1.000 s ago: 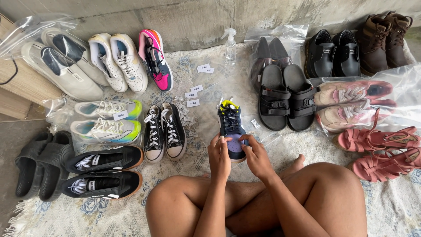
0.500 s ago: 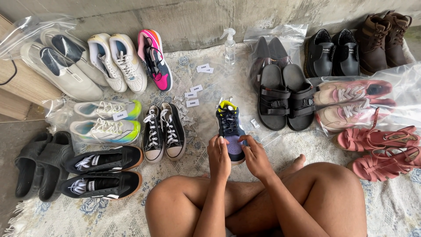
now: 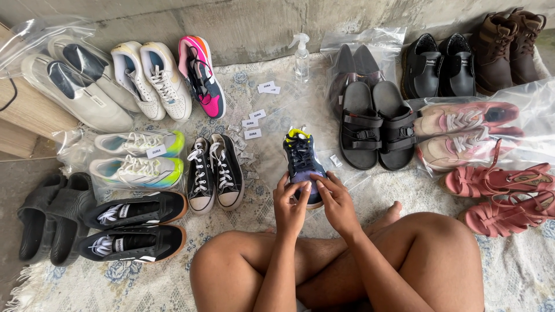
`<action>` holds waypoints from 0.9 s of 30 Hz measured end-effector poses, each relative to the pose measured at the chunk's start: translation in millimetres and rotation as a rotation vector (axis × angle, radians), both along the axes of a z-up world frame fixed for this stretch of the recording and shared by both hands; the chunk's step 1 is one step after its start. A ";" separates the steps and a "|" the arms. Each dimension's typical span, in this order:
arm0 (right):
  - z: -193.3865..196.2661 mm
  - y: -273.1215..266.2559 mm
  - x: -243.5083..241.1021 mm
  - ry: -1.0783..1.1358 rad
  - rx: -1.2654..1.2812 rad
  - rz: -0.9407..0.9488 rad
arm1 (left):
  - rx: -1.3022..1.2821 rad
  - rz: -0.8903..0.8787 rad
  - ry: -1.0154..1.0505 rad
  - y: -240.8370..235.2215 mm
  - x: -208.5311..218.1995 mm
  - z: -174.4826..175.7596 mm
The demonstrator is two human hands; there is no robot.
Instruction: The person sits on a rug surrounded by various shoes and cleans a single blue and yellow sneaker. They use a small white cloth to wipe the interior lining and the exterior surfaces, including the toe box and sides, while turning the shoe over to access different areas.
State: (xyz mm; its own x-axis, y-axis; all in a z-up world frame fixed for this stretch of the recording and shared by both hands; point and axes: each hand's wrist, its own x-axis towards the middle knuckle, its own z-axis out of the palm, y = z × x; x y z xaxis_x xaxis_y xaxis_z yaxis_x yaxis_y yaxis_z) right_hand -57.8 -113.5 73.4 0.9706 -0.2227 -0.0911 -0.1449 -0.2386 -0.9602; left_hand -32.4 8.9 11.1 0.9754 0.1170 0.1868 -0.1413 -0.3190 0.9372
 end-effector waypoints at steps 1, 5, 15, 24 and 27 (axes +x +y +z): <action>2.2 1.9 0.1 -0.002 0.000 0.002 | 0.000 0.002 -0.002 -0.2 0.1 0.9; 5.1 4.2 0.4 0.003 0.032 -0.021 | -0.001 0.053 0.031 -3.0 -0.8 3.2; -32.0 7.9 2.6 0.226 0.045 -0.217 | 0.015 0.118 0.169 -14.0 -4.1 -43.9; -62.2 2.5 8.2 0.414 -0.018 -0.040 | 0.162 0.010 0.486 -25.5 -11.3 -102.5; -24.3 18.0 1.1 0.378 0.026 -0.044 | 0.210 -0.014 0.324 -30.8 -11.4 -49.6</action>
